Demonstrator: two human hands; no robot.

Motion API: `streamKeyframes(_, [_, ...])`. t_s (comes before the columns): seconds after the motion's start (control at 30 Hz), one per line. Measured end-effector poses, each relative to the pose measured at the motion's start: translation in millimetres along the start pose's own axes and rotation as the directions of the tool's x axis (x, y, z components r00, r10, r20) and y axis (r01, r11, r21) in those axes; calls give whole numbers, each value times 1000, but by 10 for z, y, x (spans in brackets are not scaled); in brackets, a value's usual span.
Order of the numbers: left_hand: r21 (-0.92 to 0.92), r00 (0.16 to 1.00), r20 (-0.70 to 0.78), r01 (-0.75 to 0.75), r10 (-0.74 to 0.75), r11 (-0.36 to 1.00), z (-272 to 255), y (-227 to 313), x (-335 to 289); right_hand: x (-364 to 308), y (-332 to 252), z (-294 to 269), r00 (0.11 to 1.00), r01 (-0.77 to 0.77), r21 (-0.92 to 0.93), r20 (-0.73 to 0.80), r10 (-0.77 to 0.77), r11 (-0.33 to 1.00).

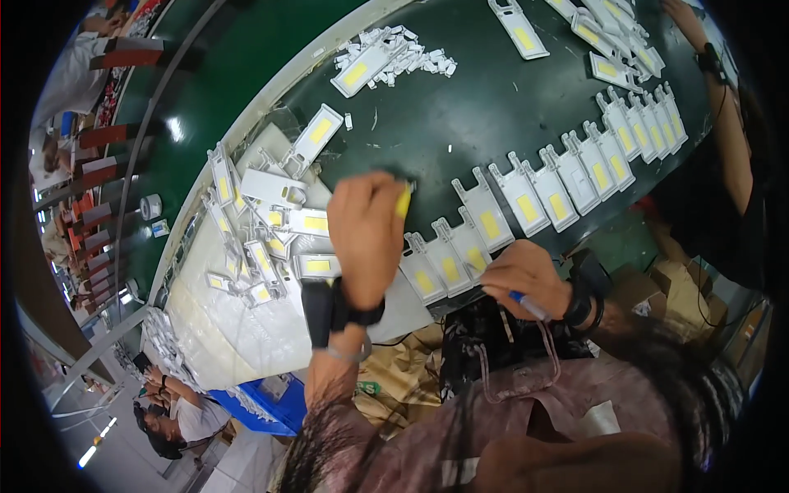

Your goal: Marking and organizing LED light strips on an assembly line.

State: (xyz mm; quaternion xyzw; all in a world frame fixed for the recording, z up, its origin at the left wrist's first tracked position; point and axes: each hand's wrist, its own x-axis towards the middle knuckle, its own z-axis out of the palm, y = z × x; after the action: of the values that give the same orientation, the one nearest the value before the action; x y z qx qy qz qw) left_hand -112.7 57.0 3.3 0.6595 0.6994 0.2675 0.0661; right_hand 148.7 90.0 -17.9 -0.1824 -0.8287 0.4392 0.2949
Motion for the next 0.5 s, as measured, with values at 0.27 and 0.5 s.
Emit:
streamKeyframes(0.27, [248,995,92,12,-36,969,-147,272,-904,18,-66,449,966,165,28,196,-168,986])
streamKeyframes(0.5, [334,994,111,-55,19,941,-89,258,-959,78,-51,540,952,161,-33,269,-147,986])
